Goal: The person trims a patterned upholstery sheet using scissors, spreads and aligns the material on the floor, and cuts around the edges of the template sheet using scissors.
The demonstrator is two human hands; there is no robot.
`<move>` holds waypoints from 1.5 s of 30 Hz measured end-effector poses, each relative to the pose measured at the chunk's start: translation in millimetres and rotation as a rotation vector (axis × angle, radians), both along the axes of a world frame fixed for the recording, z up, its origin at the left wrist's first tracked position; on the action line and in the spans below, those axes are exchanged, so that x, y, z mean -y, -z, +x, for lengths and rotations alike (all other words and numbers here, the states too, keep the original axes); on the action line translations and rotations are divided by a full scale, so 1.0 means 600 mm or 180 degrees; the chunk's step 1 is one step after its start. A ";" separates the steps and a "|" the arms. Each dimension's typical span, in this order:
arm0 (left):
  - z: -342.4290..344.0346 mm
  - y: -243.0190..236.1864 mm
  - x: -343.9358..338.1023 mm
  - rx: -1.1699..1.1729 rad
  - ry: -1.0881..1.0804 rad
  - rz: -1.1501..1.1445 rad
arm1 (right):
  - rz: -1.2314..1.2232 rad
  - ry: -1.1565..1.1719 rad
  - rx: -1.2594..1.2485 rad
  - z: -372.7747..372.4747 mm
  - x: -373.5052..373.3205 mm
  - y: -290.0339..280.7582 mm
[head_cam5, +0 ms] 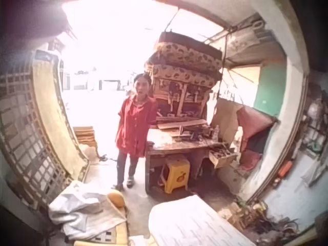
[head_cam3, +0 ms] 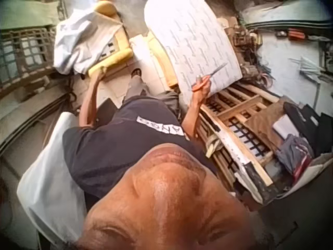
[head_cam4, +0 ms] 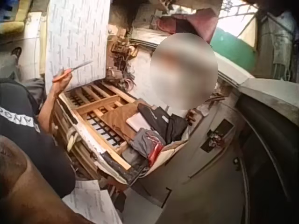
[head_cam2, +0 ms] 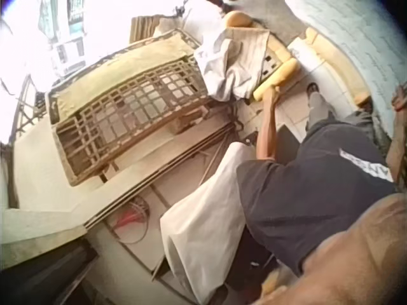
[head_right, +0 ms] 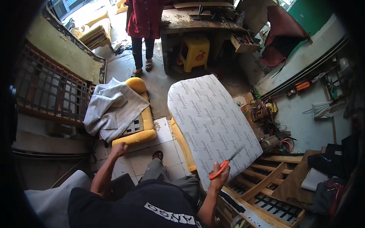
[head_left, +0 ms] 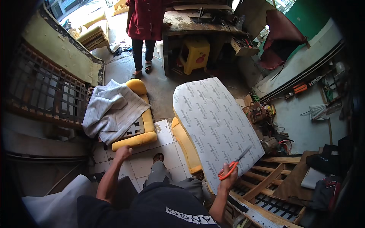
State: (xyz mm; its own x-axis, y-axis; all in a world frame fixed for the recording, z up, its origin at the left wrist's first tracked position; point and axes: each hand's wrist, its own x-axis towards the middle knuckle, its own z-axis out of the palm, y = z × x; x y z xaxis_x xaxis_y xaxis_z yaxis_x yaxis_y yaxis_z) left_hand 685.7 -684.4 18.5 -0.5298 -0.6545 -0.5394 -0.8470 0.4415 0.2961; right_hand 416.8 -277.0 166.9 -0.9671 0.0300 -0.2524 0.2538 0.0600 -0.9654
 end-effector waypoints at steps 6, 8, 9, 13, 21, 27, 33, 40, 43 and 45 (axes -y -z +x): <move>0.254 0.091 0.148 -0.0659 -0.3248 -0.0445 | 0.2220 -0.2336 -0.1890 0.051 0.180 -0.111; 0.273 0.120 0.121 -0.1301 -0.3225 0.0292 | 0.2184 -0.2615 -0.1646 0.060 0.217 -0.121; 0.272 0.134 0.090 -0.1381 -0.2745 0.0398 | 0.2040 -0.2839 -0.1451 0.065 0.230 -0.120; 0.192 0.172 -0.079 -0.0779 -0.1950 0.1092 | 0.2791 -0.3213 -0.1399 0.065 0.253 -0.098; 0.059 0.163 -0.072 -0.0132 -0.0290 0.1686 | 0.3219 -0.3012 -0.0383 0.003 0.226 -0.064; 0.011 0.158 0.118 -0.0513 -0.1875 0.1113 | 0.3483 -0.3137 -0.0424 -0.107 0.254 -0.040; -0.023 0.178 0.125 -0.1231 -0.2989 0.1222 | 0.3571 -0.3073 -0.0583 -0.221 0.312 -0.050; -0.040 0.236 0.074 -0.0449 -0.0426 0.1106 | 0.3447 -0.2814 -0.0433 -0.317 0.382 -0.051; -0.040 0.237 0.177 -0.0535 -0.0817 0.2006 | 0.2979 -0.2383 -0.0534 -0.350 0.445 -0.026; -0.059 0.228 0.273 -0.0792 -0.1251 0.2718 | 0.2729 -0.2390 -0.0386 -0.370 0.502 -0.009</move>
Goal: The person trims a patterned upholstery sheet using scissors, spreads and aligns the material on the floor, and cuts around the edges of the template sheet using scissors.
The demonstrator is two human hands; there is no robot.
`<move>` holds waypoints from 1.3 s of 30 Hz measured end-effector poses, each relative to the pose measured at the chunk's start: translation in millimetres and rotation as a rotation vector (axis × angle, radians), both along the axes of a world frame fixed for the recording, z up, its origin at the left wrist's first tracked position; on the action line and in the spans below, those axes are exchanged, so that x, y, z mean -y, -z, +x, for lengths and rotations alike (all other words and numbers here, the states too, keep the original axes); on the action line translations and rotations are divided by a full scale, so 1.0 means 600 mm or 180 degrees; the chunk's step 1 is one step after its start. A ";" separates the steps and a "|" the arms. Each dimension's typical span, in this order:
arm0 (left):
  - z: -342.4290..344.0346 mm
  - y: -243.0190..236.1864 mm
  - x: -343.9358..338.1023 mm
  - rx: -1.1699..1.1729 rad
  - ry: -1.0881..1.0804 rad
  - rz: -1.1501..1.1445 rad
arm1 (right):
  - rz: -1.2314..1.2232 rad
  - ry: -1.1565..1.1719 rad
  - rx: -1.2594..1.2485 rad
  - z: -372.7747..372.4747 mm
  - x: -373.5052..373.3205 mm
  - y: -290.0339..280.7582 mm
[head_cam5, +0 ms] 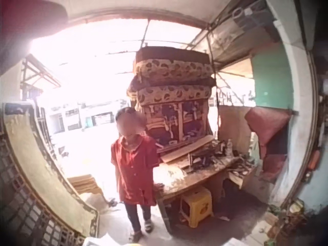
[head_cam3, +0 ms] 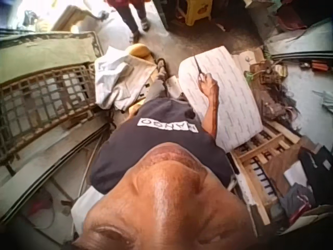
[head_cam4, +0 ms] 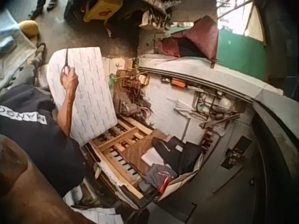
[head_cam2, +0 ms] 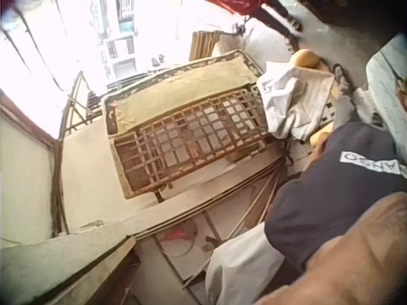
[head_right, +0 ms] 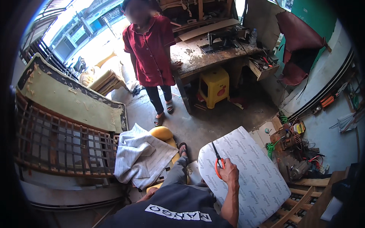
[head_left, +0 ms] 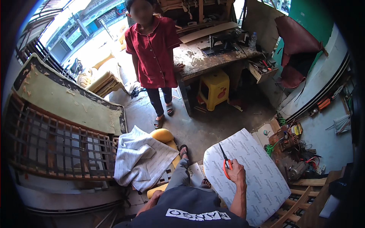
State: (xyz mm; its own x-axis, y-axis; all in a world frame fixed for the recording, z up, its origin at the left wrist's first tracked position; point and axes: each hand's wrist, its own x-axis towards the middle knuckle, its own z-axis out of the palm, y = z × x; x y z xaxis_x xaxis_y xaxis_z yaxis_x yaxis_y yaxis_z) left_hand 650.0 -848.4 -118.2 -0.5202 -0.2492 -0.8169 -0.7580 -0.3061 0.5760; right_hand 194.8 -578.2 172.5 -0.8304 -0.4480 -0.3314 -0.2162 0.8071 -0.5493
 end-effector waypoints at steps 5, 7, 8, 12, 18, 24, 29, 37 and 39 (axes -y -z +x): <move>-0.186 -0.064 0.248 0.0994 0.0065 -0.0653 | -0.0264 0.0048 -0.0021 -0.078 0.187 0.027; -0.274 -0.112 0.333 0.0915 -0.0548 -0.0506 | -0.0081 0.0075 -0.0051 -0.107 0.255 0.028; -0.315 -0.138 0.379 0.0684 -0.0594 -0.0617 | -0.0213 0.0088 0.0000 -0.115 0.278 0.025; -0.447 -0.244 0.530 -0.0137 -0.0454 -0.1187 | -0.0399 0.0060 0.0095 -0.155 0.379 0.004; -0.447 -0.252 0.613 -0.0337 -0.1464 -0.1199 | 0.0134 -0.0321 -0.0055 -0.247 0.523 -0.039; -0.275 -0.072 0.475 0.0561 -0.3282 -0.0001 | 0.0607 -0.0268 -0.0257 -0.426 0.673 -0.053; -0.218 -0.036 0.259 0.1397 -0.4191 0.0595 | 0.0756 -0.0282 -0.0236 -0.644 0.826 0.042; -0.513 -0.073 0.106 0.0913 -0.6713 -0.0534 | 0.0986 -0.1643 -0.1014 -0.996 1.023 0.407; -0.644 -0.098 0.074 0.0753 -0.6660 -0.1209 | 0.0996 -0.2927 -0.1207 -1.042 1.042 0.431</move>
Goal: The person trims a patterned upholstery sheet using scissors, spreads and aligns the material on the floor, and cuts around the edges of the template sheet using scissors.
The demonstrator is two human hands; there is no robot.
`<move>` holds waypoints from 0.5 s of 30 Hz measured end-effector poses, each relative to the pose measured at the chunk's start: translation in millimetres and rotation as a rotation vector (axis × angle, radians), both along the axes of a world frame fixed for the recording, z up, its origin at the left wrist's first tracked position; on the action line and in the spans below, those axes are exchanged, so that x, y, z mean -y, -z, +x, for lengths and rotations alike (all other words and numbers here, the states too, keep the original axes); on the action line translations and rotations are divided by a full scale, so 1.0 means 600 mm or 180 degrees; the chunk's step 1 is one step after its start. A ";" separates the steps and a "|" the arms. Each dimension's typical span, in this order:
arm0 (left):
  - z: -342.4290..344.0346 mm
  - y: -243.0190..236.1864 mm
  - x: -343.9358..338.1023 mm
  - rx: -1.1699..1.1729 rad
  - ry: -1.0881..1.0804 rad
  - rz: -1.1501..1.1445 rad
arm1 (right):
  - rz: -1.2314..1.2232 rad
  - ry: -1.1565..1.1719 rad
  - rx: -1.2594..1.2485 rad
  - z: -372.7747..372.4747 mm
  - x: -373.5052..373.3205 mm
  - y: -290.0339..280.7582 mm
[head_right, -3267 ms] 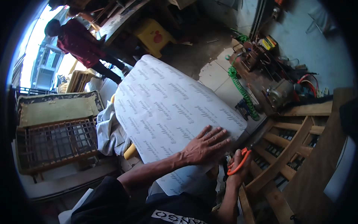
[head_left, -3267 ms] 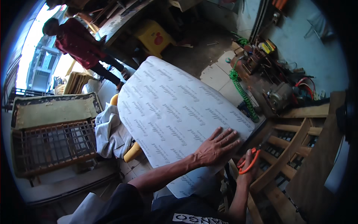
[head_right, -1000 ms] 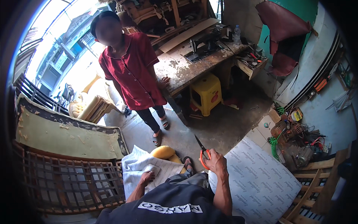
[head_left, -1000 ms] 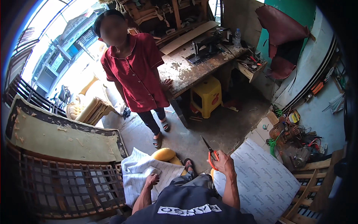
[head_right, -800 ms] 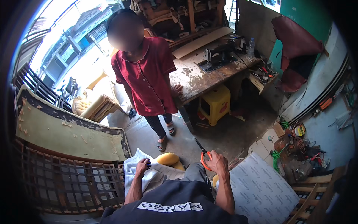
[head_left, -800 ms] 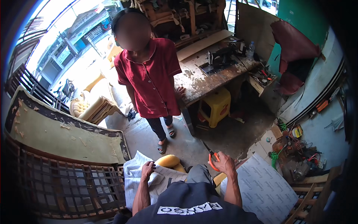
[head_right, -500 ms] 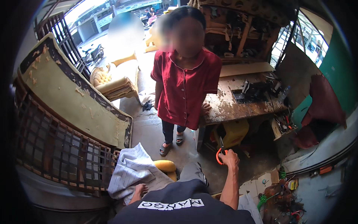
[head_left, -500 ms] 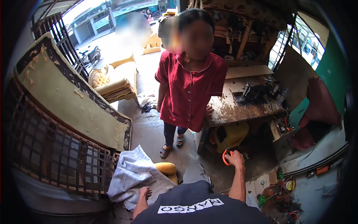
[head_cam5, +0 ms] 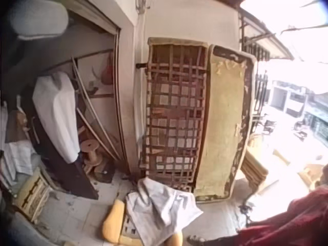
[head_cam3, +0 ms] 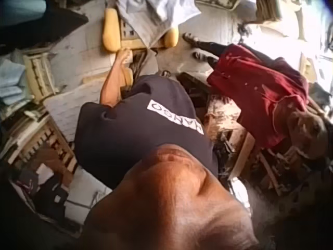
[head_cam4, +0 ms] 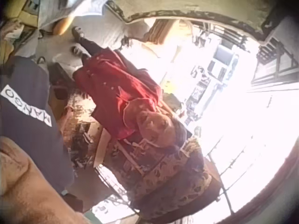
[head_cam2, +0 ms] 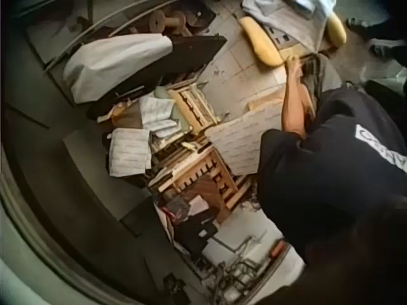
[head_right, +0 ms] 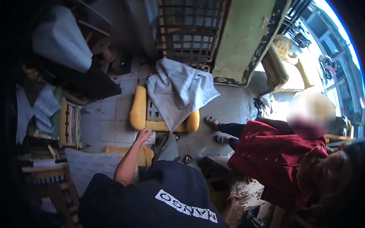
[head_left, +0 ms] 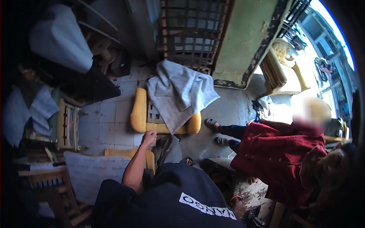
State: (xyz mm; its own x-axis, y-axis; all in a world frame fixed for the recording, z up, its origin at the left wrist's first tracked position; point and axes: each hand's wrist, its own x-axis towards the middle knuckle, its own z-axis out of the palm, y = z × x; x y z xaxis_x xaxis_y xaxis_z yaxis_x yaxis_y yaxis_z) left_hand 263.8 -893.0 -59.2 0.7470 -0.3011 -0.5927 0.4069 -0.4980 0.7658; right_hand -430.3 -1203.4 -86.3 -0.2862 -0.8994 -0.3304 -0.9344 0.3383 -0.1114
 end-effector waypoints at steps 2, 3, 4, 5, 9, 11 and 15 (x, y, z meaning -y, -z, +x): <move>-0.130 -0.031 -0.030 0.0749 0.0037 0.0543 | 0.0327 -0.1123 0.0115 -0.005 0.020 -0.003; -0.203 -0.048 -0.052 0.0979 -0.0232 0.0908 | 0.0498 -0.1611 0.0203 0.012 0.033 -0.008; -0.256 -0.059 -0.071 0.1331 -0.0379 0.1273 | 0.0629 -0.2043 0.0335 0.041 0.048 -0.013; -0.306 -0.067 -0.101 0.1200 -0.0648 0.1487 | 0.0758 -0.2426 0.0506 0.080 0.055 -0.018; -0.499 -0.039 -0.221 -0.0213 -0.2918 0.0311 | 0.0886 -0.3458 0.1434 0.311 0.043 -0.032; -0.569 -0.019 -0.291 -0.0474 -0.3575 0.0758 | 0.1258 -0.3696 0.1430 0.436 0.004 -0.050; -0.672 -0.018 -0.341 -0.0589 -0.6635 -0.0115 | 0.1306 -0.3984 0.1580 0.620 -0.087 -0.115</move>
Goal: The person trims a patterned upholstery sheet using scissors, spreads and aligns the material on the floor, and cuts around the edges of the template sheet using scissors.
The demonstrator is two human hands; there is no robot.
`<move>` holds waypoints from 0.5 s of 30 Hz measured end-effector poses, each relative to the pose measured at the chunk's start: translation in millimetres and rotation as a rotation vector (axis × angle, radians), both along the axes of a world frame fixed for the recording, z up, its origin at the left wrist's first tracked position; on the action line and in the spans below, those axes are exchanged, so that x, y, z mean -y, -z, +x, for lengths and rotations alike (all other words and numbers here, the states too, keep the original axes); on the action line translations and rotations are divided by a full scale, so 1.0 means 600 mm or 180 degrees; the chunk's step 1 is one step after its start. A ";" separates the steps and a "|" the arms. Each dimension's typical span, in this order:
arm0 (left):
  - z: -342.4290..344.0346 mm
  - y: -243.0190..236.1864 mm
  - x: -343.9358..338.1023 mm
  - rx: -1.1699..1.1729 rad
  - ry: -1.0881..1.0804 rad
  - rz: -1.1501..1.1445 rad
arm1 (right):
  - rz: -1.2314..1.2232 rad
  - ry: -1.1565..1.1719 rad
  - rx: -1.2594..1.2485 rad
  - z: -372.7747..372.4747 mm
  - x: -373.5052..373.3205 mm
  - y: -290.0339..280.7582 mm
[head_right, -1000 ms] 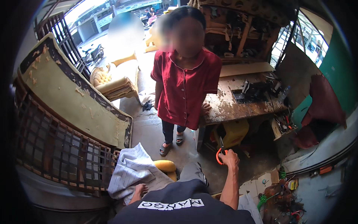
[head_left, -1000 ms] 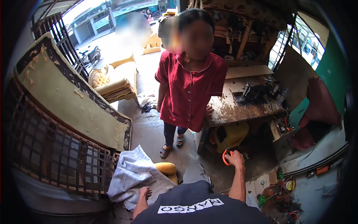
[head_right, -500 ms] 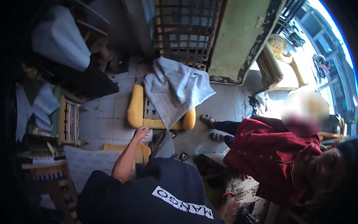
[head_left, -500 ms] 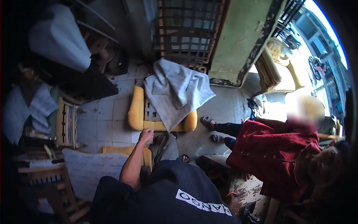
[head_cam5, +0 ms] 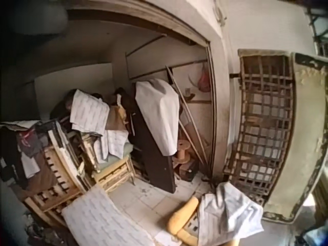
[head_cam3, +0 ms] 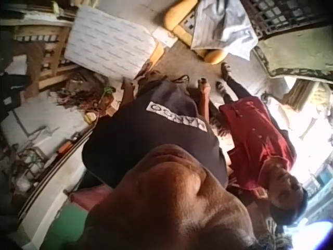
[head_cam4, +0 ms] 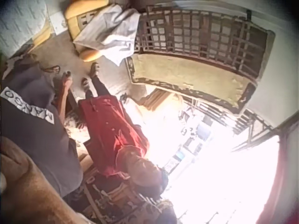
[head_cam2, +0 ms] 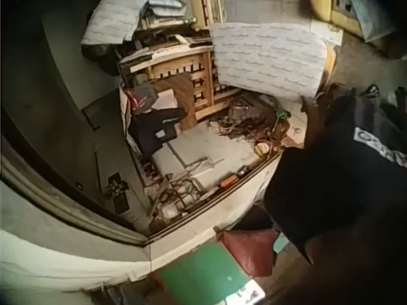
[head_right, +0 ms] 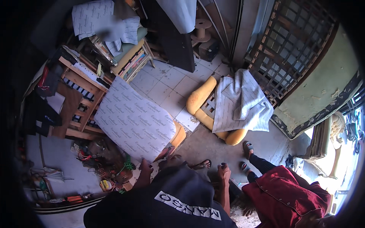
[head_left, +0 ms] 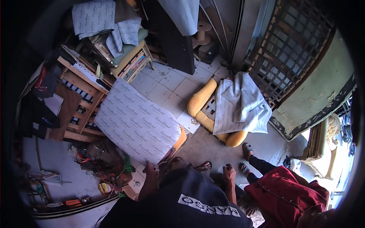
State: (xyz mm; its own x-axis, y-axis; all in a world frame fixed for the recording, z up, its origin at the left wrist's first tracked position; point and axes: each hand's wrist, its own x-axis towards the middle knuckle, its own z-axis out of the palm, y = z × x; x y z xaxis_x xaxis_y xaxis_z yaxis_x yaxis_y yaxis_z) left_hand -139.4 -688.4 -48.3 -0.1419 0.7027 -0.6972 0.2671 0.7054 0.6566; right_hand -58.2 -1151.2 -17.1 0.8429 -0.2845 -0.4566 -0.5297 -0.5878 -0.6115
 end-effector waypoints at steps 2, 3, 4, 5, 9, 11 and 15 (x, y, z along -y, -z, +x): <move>-0.038 -0.016 -0.021 -0.1260 0.0255 -0.0062 | 0.0395 -0.0142 -0.0177 0.038 -0.047 -0.033; -0.049 -0.022 -0.037 -0.1328 0.0244 -0.0075 | 0.0444 -0.0129 -0.0064 0.057 -0.071 -0.044; -0.078 -0.029 -0.050 -0.0241 0.0610 -0.0480 | 0.0410 -0.0516 -0.0047 0.059 -0.089 -0.056; -0.096 -0.032 -0.067 0.0718 0.0882 -0.0923 | 0.0341 -0.0873 -0.0012 0.062 -0.111 -0.065; -0.105 -0.012 -0.132 0.0503 0.2117 -0.0443 | 0.0478 -0.1100 -0.0257 0.052 -0.206 -0.084; -0.098 -0.004 -0.154 0.0540 0.1435 -0.0553 | 0.0529 -0.1051 -0.0237 0.037 -0.256 -0.086; -0.073 -0.021 -0.188 0.1619 0.1383 -0.1734 | 0.0561 -0.1153 -0.0489 -0.018 -0.359 -0.081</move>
